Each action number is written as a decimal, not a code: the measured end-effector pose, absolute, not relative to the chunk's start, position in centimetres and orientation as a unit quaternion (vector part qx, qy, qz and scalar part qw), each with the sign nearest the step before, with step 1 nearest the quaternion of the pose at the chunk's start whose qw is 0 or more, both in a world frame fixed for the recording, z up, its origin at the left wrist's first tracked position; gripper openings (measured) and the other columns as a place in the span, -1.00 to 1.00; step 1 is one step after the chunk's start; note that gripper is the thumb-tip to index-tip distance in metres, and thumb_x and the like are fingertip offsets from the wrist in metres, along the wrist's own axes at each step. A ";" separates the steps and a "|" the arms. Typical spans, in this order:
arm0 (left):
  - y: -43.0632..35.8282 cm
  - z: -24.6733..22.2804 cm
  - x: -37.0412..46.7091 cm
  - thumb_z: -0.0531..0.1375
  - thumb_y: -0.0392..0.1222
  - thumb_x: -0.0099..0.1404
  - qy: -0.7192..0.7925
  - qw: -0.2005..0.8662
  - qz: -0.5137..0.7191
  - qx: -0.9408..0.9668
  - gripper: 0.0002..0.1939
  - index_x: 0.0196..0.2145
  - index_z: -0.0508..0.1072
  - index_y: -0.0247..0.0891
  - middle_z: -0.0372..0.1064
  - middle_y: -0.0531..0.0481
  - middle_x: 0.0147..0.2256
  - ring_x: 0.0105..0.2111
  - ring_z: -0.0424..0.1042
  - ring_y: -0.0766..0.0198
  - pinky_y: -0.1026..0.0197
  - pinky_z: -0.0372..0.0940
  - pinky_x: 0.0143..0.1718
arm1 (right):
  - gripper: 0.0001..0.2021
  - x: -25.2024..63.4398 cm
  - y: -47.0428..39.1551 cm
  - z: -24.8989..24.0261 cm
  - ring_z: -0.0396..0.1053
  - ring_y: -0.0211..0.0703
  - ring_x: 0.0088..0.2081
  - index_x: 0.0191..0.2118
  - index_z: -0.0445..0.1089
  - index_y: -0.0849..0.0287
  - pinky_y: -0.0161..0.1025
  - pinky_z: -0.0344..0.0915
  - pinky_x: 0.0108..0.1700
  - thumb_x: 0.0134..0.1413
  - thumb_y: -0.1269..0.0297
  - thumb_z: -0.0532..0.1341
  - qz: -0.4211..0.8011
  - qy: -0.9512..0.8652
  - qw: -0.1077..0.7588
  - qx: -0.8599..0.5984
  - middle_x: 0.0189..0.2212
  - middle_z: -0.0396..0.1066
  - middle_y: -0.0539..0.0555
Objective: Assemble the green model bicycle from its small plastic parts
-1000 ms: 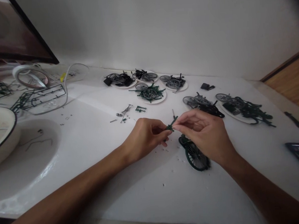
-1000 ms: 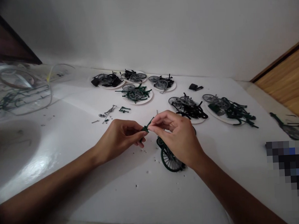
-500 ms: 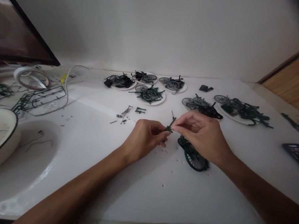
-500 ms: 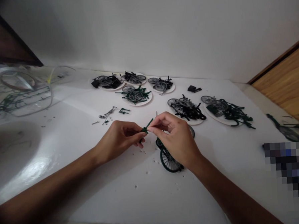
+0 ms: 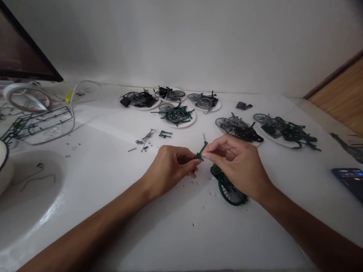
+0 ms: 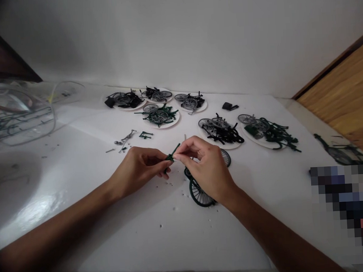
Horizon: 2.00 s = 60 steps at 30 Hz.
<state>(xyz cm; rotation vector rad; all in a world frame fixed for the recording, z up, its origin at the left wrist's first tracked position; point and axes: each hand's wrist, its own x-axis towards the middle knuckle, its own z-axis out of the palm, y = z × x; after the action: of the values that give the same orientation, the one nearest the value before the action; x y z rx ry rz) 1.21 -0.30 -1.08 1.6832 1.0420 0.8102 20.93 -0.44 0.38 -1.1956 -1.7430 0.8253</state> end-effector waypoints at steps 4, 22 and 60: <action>-0.2 -1.1 1.2 0.21 -0.11 0.34 0.428 0.482 0.334 0.687 -0.78 -0.33 0.56 -0.30 0.55 -0.02 -0.43 -0.47 0.50 0.34 0.33 0.39 -0.43 | -0.92 20.9 -0.5 0.2 0.49 -0.17 -0.24 -0.35 0.41 0.11 -0.26 0.39 -0.18 0.12 0.35 0.33 0.321 -0.697 0.428 -0.477 -0.34 0.50 -0.01; 2.2 -2.2 0.4 0.22 -0.04 0.32 0.424 0.432 0.393 0.693 -0.76 -0.32 0.54 -0.28 0.55 -0.03 -0.39 -0.48 0.49 0.36 0.32 0.34 -0.42 | -0.74 22.9 4.4 4.4 0.45 -0.15 -0.27 -0.24 0.49 0.09 -0.27 0.25 -0.28 0.23 0.05 0.15 0.109 -0.809 0.115 -0.566 -0.27 0.54 0.02; -0.9 -1.1 2.5 0.24 -0.23 0.33 0.339 0.188 0.478 0.788 -0.89 -0.21 0.54 -0.24 0.47 -0.11 -0.25 -0.23 0.44 0.22 0.20 0.39 -0.27 | -0.94 23.0 -3.4 3.2 0.12 -0.29 -0.51 -0.17 0.31 0.04 -0.33 0.14 -0.51 0.27 0.23 0.17 0.244 -0.719 0.438 -0.480 -0.45 0.22 -0.05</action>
<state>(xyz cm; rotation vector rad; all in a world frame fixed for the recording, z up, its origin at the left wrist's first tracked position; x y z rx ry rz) 2.50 -0.90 -1.05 2.2174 0.9548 1.3460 22.99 -3.36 3.24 -1.1941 -1.7876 0.6076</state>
